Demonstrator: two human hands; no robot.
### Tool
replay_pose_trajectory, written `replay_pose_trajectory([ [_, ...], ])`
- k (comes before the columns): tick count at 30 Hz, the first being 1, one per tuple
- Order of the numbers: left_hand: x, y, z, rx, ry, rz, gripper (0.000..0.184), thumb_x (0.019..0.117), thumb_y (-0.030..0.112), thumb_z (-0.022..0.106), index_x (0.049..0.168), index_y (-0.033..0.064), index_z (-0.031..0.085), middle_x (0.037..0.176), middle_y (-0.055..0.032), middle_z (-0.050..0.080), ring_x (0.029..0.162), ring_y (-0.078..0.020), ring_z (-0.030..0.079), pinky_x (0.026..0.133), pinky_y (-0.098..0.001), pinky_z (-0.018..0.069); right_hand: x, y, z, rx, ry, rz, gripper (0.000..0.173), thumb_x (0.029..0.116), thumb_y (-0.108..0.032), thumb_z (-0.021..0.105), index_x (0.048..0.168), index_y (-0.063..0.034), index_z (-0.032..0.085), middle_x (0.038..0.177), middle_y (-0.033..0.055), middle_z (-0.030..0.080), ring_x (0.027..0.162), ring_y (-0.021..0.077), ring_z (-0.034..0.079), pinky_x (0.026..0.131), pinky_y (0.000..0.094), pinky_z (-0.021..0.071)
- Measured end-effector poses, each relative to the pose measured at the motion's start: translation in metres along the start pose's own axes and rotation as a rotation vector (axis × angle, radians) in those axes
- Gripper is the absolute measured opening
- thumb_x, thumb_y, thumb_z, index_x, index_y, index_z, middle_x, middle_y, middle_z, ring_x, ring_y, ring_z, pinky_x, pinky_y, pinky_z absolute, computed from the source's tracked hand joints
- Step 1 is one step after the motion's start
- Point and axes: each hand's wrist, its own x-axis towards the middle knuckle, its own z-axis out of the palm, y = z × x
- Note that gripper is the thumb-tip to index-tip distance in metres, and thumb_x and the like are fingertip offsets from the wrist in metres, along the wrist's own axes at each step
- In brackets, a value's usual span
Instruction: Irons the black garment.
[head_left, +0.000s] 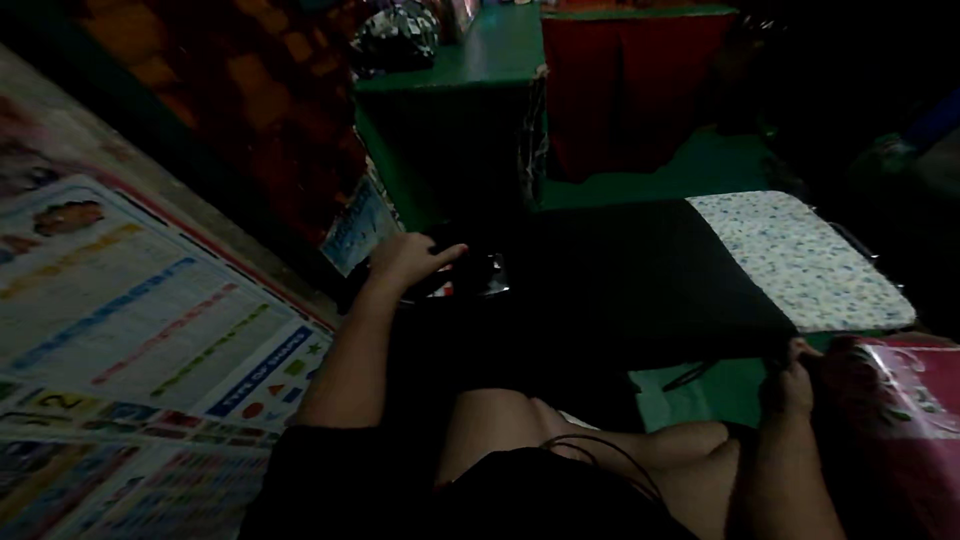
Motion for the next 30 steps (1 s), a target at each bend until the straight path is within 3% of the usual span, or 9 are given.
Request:
replay_pose_trajectory([
  [5, -0.012, -0.038, -0.007, 0.011, 0.036, -0.129, 0.072, 0.1004, 0.063, 0.047, 0.102, -0.0055, 0.070, 0.109, -0.0321, 0.067, 0.111, -0.0515, 0.062, 0.090, -0.0724, 0.0438, -0.003, -0.010, 0.006, 0.062, 0.027, 0.069, 0.052, 0.1151, -0.032, 0.027, 0.155, 0.0020, 0.030, 0.156, 0.0166, 0.040, 0.139, 0.0156, 0.046, 0.114, 0.0327, 0.0397],
  [11, -0.011, -0.010, -0.005, 0.024, 0.068, -0.095, 0.073, 0.1009, 0.063, 0.047, 0.103, -0.0055, 0.070, 0.108, -0.0314, 0.068, 0.110, -0.0501, 0.063, 0.090, -0.0710, 0.0440, 0.000, -0.011, 0.010, 0.124, 0.071, 0.116, 0.049, 0.1146, -0.032, 0.032, 0.151, 0.0002, 0.031, 0.147, 0.0144, 0.046, 0.129, 0.0144, 0.051, 0.106, 0.0332, 0.0445],
  [13, -0.008, 0.007, -0.005, 0.019, 0.049, -0.076, 0.073, 0.1008, 0.064, 0.046, 0.108, -0.0048, 0.071, 0.114, -0.0307, 0.068, 0.115, -0.0490, 0.062, 0.093, -0.0703, 0.0433, 0.001, -0.010, 0.011, 0.150, 0.089, 0.122, 0.046, 0.1142, -0.031, 0.034, 0.149, -0.0010, 0.033, 0.140, 0.0114, 0.048, 0.122, 0.0114, 0.052, 0.101, 0.0311, 0.0462],
  [16, 0.000, 0.033, -0.002, 0.005, 0.044, -0.016, 0.074, 0.1004, 0.065, 0.047, 0.106, -0.0043, 0.071, 0.111, -0.0300, 0.068, 0.113, -0.0485, 0.063, 0.092, -0.0699, 0.0442, 0.002, -0.010, 0.011, 0.180, 0.086, 0.133, 0.046, 0.1143, -0.030, 0.034, 0.150, -0.0021, 0.032, 0.145, 0.0115, 0.046, 0.127, 0.0125, 0.051, 0.103, 0.0321, 0.0455],
  [19, 0.012, 0.065, 0.000, -0.013, 0.030, 0.055, 0.073, 0.0997, 0.066, 0.047, 0.105, -0.0033, 0.071, 0.110, -0.0286, 0.069, 0.113, -0.0465, 0.064, 0.092, -0.0688, 0.0454, -0.001, -0.013, 0.012, 0.172, 0.085, 0.115, 0.046, 0.1144, -0.030, 0.033, 0.149, -0.0006, 0.032, 0.140, 0.0114, 0.048, 0.121, 0.0111, 0.053, 0.100, 0.0301, 0.0467],
  [27, 0.045, 0.186, 0.003, 0.077, -0.114, 0.347, 0.076, 0.1012, 0.068, 0.040, 0.111, -0.0005, 0.071, 0.118, -0.0240, 0.068, 0.119, -0.0402, 0.063, 0.096, -0.0627, 0.0478, 0.002, -0.009, 0.013, 0.225, 0.110, 0.119, 0.041, 0.1139, -0.031, 0.036, 0.144, -0.0026, 0.037, 0.126, 0.0058, 0.053, 0.109, 0.0062, 0.057, 0.090, 0.0253, 0.0491],
  [30, 0.051, 0.228, 0.006, 0.081, -0.147, 0.450, 0.075, 0.1027, 0.065, 0.039, 0.109, -0.0029, 0.070, 0.118, -0.0250, 0.067, 0.120, -0.0398, 0.062, 0.095, -0.0623, 0.0475, 0.004, -0.006, 0.012, 0.203, 0.078, 0.111, 0.043, 0.1145, -0.032, 0.033, 0.146, -0.0019, 0.034, 0.131, 0.0076, 0.051, 0.113, 0.0072, 0.055, 0.094, 0.0267, 0.0477],
])
